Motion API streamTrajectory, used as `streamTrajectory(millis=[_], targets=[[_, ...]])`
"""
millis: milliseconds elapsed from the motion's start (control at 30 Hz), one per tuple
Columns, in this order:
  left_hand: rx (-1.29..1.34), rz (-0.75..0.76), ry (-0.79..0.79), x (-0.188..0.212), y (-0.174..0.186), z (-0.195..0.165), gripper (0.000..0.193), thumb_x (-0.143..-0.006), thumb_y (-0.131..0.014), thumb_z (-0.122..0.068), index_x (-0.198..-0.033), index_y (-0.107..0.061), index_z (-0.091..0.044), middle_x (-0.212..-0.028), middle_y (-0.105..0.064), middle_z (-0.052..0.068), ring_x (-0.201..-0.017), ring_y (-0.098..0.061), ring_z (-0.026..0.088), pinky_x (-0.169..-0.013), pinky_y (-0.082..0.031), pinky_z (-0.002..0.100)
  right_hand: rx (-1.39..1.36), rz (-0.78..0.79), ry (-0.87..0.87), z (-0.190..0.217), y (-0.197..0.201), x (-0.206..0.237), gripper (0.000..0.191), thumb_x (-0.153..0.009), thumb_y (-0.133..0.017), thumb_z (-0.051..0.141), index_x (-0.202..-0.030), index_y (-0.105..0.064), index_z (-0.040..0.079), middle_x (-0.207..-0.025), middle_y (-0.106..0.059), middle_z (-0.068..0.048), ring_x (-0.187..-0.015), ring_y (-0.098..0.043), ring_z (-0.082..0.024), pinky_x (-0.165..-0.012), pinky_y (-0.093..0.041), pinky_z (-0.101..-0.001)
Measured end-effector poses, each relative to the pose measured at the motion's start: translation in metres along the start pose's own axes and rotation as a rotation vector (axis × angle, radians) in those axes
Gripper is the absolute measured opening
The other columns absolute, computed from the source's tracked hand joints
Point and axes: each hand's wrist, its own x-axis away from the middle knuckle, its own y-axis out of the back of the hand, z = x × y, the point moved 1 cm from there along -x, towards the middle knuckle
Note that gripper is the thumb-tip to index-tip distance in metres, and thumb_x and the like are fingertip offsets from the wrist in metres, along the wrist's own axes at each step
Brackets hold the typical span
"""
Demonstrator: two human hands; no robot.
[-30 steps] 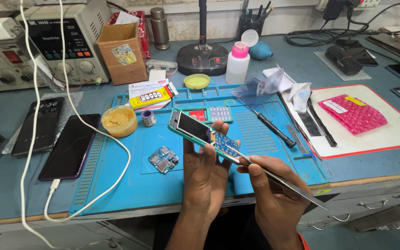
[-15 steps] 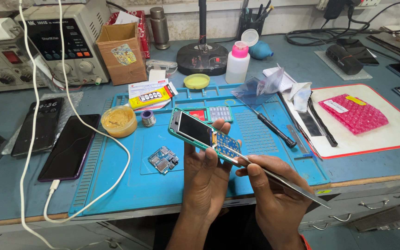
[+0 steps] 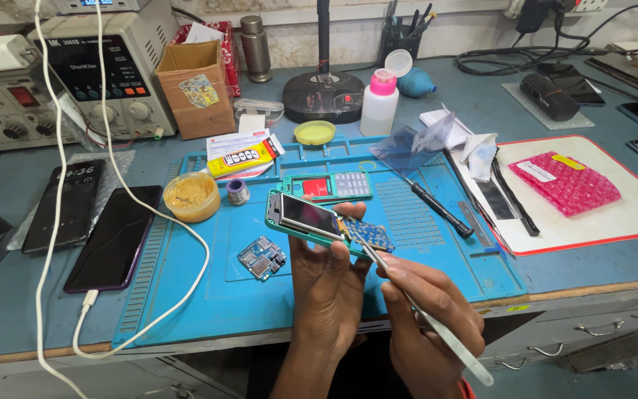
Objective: The person repairs a teal keypad feature phone at a workbench. They pry the phone open with a spudger, use tweezers to lift out the battery and internal components, disconnect a flex cable from the circuit board, reposition the board and housing, and finally scoop flux paste from a container with a fingertip tool.
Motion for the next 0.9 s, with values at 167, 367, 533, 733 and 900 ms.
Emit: streamTrajectory(millis=[167,367,533,733,900], targets=[[-0.004,0.008,-0.004,0.0,-0.002,-0.001,0.066,-0.091,-0.08,-0.026,-0.143,-0.04,-0.021,-0.133,-0.061,0.012,-0.112,-0.065,0.025,-0.093,-0.055,0.044,-0.031,0.006,-0.006,-0.002,-0.001,-0.001,0.018,-0.094,-0.073,-0.002,-0.111,-0.07,-0.001,-0.111,-0.075,-0.019,-0.104,-0.078,-0.026,-0.087,-0.067,-0.033],[-0.022,-0.094,-0.031,-0.003,-0.005,-0.001,0.068,-0.091,-0.077,-0.022,-0.147,-0.038,-0.013,-0.12,-0.062,0.01,-0.115,-0.062,0.019,-0.1,-0.054,0.04,-0.304,-0.042,-0.208,-0.007,0.003,0.009,0.021,-0.1,-0.071,0.006,-0.118,-0.067,-0.003,-0.112,-0.075,-0.022,-0.092,-0.077,-0.026,-0.08,-0.066,-0.0344],[-0.372,-0.129,-0.042,-0.016,-0.005,-0.01,0.073,-0.092,-0.076,-0.016,-0.156,-0.043,-0.004,-0.108,-0.06,0.008,-0.1,-0.059,0.016,-0.087,-0.05,0.032,-0.497,-0.154,-0.289,-0.025,0.012,0.007,0.031,-0.107,-0.064,0.024,-0.12,-0.061,-0.004,-0.106,-0.072,-0.021,-0.094,-0.076,-0.03,-0.079,-0.068,-0.0397],[-0.751,-0.028,0.174,-0.031,0.001,-0.032,0.076,-0.081,-0.079,-0.018,-0.149,-0.048,-0.002,-0.11,-0.065,0.006,-0.098,-0.063,0.012,-0.084,-0.052,0.027,-0.603,-0.002,-0.514,-0.054,0.018,-0.017,0.054,-0.116,-0.042,0.044,-0.101,-0.06,-0.004,-0.092,-0.066,-0.015,-0.088,-0.07,-0.026,-0.087,-0.06,-0.0381],[-0.607,0.023,0.332,-0.036,0.009,-0.033,0.078,-0.079,-0.078,-0.016,-0.148,-0.045,0.0,-0.114,-0.067,0.006,-0.104,-0.065,0.012,-0.091,-0.053,0.026,-0.591,0.202,-0.931,-0.066,0.008,-0.031,0.047,-0.104,-0.043,0.043,-0.084,-0.053,0.001,-0.08,-0.058,-0.004,-0.071,-0.07,-0.02,-0.068,-0.063,-0.0357]])
